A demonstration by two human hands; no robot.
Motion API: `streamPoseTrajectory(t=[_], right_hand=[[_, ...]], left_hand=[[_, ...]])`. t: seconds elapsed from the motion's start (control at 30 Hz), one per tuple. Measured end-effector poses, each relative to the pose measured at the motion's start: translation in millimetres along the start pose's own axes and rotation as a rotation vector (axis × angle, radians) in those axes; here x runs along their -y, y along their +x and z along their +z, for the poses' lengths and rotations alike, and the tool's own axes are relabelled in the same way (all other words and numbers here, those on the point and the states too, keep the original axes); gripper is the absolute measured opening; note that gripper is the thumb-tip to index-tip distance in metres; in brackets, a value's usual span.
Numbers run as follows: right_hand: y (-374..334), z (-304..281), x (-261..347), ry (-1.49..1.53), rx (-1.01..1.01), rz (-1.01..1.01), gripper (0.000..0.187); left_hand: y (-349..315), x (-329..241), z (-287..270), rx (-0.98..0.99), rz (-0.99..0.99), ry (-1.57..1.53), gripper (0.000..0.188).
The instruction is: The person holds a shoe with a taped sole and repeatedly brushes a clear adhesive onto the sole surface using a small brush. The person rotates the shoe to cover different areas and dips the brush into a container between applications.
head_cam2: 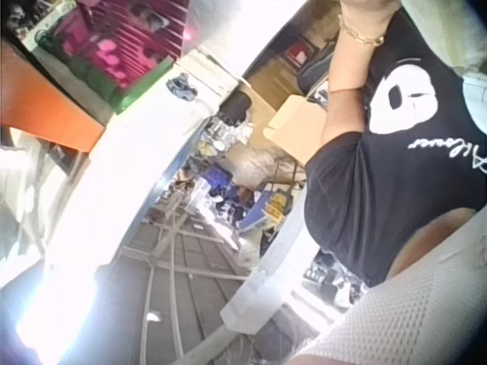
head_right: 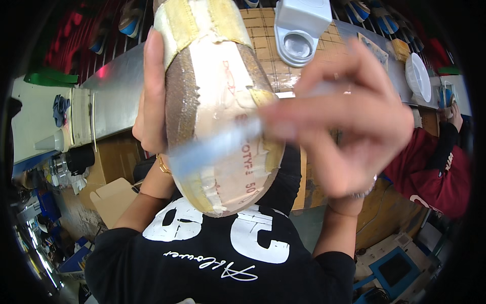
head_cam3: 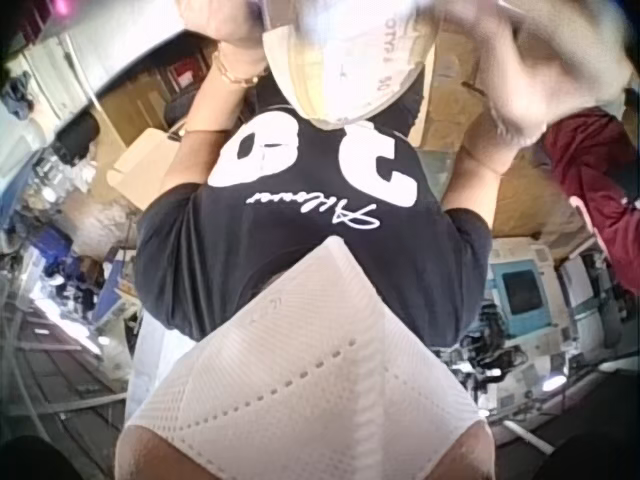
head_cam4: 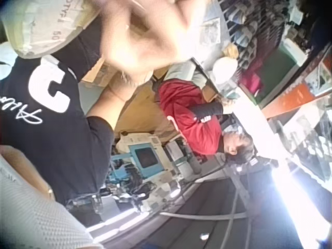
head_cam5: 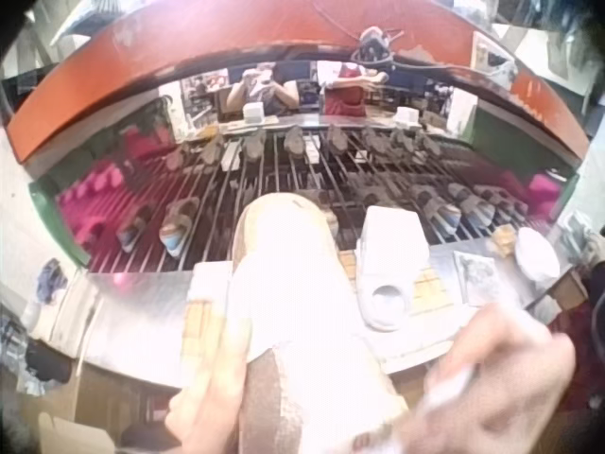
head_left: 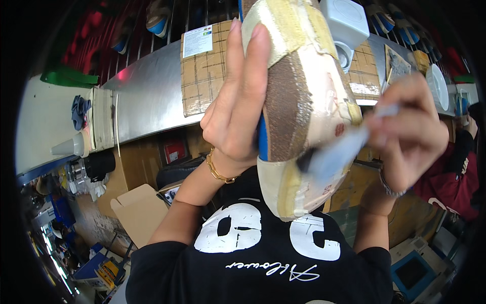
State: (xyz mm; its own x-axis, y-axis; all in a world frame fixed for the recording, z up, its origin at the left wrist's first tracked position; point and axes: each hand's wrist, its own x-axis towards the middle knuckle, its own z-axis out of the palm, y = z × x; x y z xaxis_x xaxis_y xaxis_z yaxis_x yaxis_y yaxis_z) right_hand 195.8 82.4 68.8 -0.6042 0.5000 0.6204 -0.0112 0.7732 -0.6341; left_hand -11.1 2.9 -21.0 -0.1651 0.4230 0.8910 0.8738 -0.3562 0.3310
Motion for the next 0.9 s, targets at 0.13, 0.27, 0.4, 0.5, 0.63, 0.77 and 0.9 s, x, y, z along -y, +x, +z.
streamPoseTrajectory(t=[0.13,0.27,0.4,0.5,0.63,0.77,0.9], right_hand=[[11.2,21.3,-22.0,-0.182,-0.212,0.08,0.017],[-9.5,23.4,-0.4,-0.134,-0.2,0.213,0.016],[-23.7,28.9,16.9,0.05,-0.188,0.376,0.018],[-23.5,36.2,22.2,-0.045,-0.191,0.288,0.022],[-15.5,39.9,20.7,-0.214,-0.232,0.161,0.028],[-7.2,36.0,14.2,-0.242,-0.257,0.036,0.032],[-12.1,32.3,13.7,-0.204,-0.243,0.04,0.033]], left_hand=[[5.0,-2.7,2.1,-0.008,-0.088,0.026,0.068],[11.7,0.3,-0.2,-0.035,-0.121,0.089,0.068],[7.3,5.4,0.5,-0.052,-0.151,0.14,0.069],[6.6,5.8,-0.9,-0.055,-0.153,0.175,0.07],[11.9,1.7,-0.9,-0.062,-0.147,0.138,0.07],[14.0,-1.3,-2.2,-0.066,-0.127,0.127,0.07],[10.8,9.8,-0.3,-0.082,-0.037,0.2,0.067]])
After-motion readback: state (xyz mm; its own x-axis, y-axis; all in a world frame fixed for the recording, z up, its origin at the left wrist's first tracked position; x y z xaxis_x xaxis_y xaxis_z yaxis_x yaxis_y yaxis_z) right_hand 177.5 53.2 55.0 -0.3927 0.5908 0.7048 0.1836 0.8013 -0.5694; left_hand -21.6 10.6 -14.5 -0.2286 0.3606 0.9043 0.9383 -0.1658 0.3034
